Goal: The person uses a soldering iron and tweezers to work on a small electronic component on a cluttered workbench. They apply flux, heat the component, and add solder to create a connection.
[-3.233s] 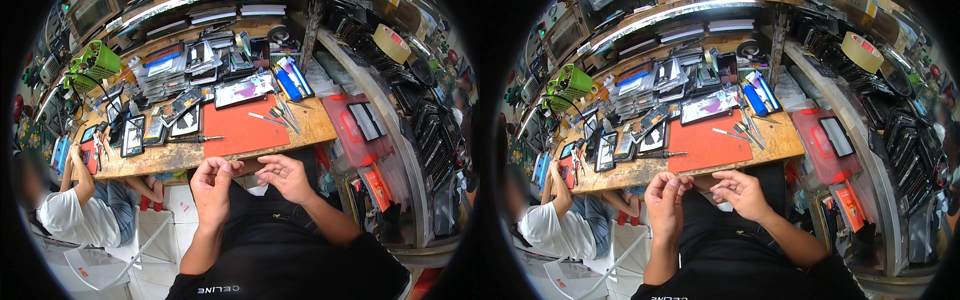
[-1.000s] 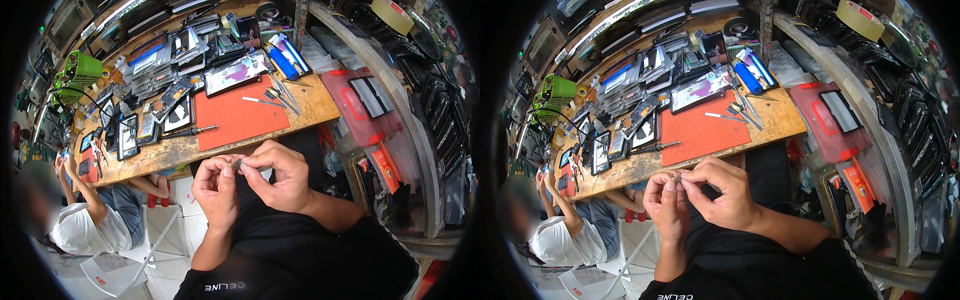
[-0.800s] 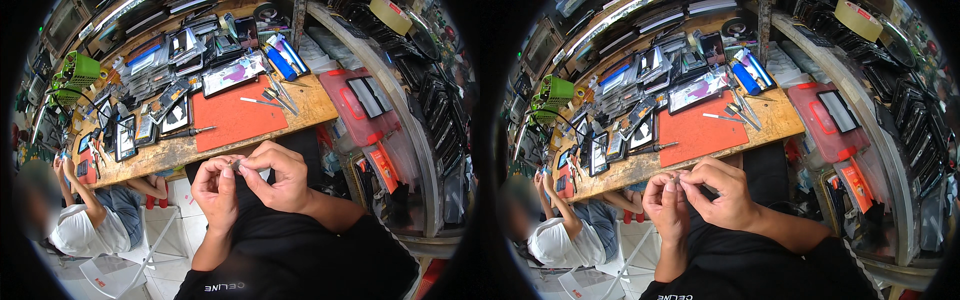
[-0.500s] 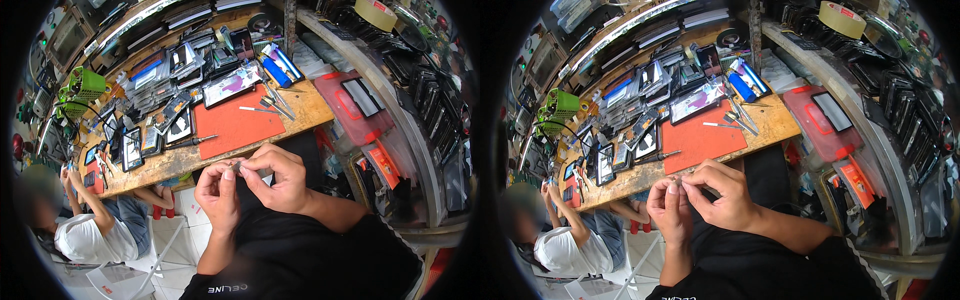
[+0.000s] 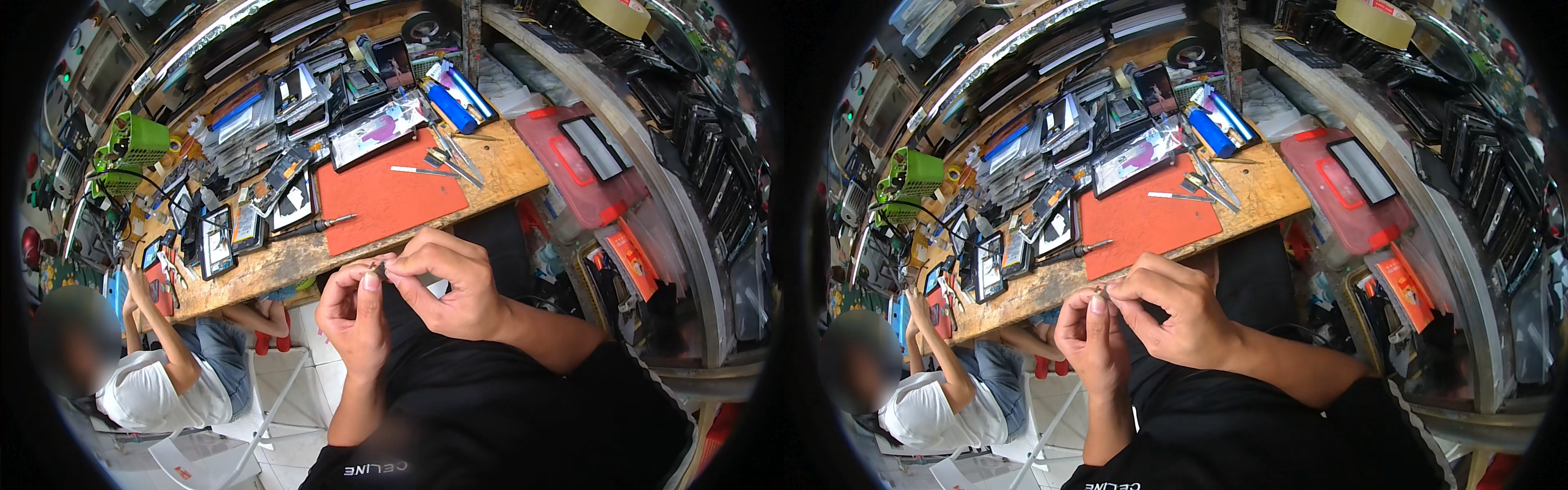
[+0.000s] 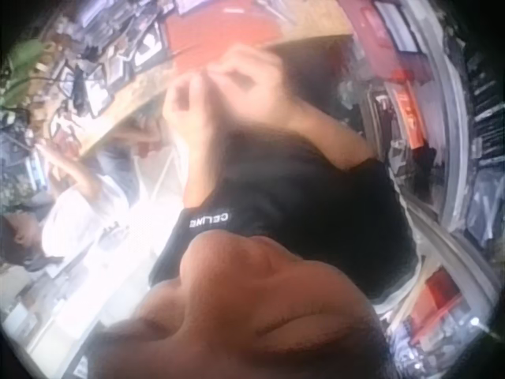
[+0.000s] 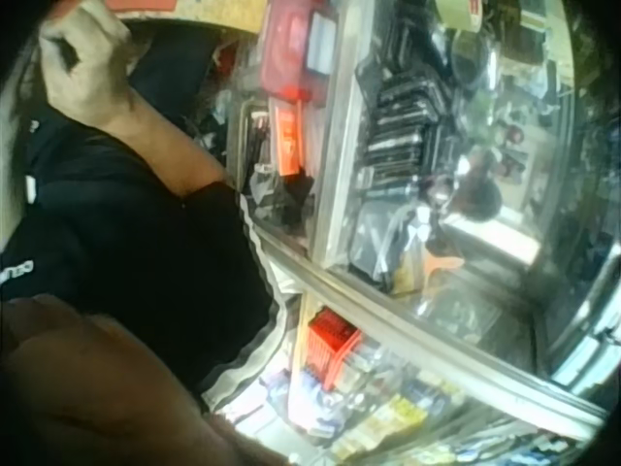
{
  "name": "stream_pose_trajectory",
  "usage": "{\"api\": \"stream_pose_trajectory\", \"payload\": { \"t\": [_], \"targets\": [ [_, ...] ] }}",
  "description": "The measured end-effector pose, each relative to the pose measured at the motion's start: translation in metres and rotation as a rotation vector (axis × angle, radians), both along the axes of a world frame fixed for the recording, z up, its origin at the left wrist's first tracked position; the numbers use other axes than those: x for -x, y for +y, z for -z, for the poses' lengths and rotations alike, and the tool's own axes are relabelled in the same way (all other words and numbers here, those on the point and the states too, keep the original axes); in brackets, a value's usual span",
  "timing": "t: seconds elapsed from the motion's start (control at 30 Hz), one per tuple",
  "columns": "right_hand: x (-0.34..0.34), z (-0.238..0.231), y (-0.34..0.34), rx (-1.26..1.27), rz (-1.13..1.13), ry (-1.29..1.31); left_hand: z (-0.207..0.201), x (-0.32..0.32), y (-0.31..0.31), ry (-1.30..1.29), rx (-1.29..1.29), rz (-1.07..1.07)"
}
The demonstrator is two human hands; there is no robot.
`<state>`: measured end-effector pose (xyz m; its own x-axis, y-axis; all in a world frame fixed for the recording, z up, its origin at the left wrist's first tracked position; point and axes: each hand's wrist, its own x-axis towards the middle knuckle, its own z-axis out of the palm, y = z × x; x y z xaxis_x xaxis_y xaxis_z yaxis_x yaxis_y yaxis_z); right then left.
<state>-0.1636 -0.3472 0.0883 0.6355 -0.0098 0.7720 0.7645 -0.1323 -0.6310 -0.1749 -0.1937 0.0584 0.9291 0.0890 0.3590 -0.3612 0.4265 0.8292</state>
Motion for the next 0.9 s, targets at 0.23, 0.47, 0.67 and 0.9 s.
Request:
{"api": "stream_pose_trajectory", "payload": {
  "t": [0.23,0.47,0.67,0.9],
  "targets": [
    [0.0021,-0.002,-0.0022,-0.07,-0.051,0.03,-0.0064,0.0056,-0.0046,-0.004,0.035,-0.021],
    [0.0011,-0.0014,-0.0057,0.009,-0.035,0.025,-0.0028,0.0032,-0.0034,-0.004,0.01,-0.017],
    [-0.001,0.0007,-0.0061,0.052,-0.031,0.02,-0.0022,0.0032,-0.0003,-0.013,-0.033,-0.023],
    [-0.0025,-0.0016,-0.0077,0.031,-0.085,0.041,-0.0054,0.003,0.0002,-0.007,-0.027,0.007]
  ]
}}
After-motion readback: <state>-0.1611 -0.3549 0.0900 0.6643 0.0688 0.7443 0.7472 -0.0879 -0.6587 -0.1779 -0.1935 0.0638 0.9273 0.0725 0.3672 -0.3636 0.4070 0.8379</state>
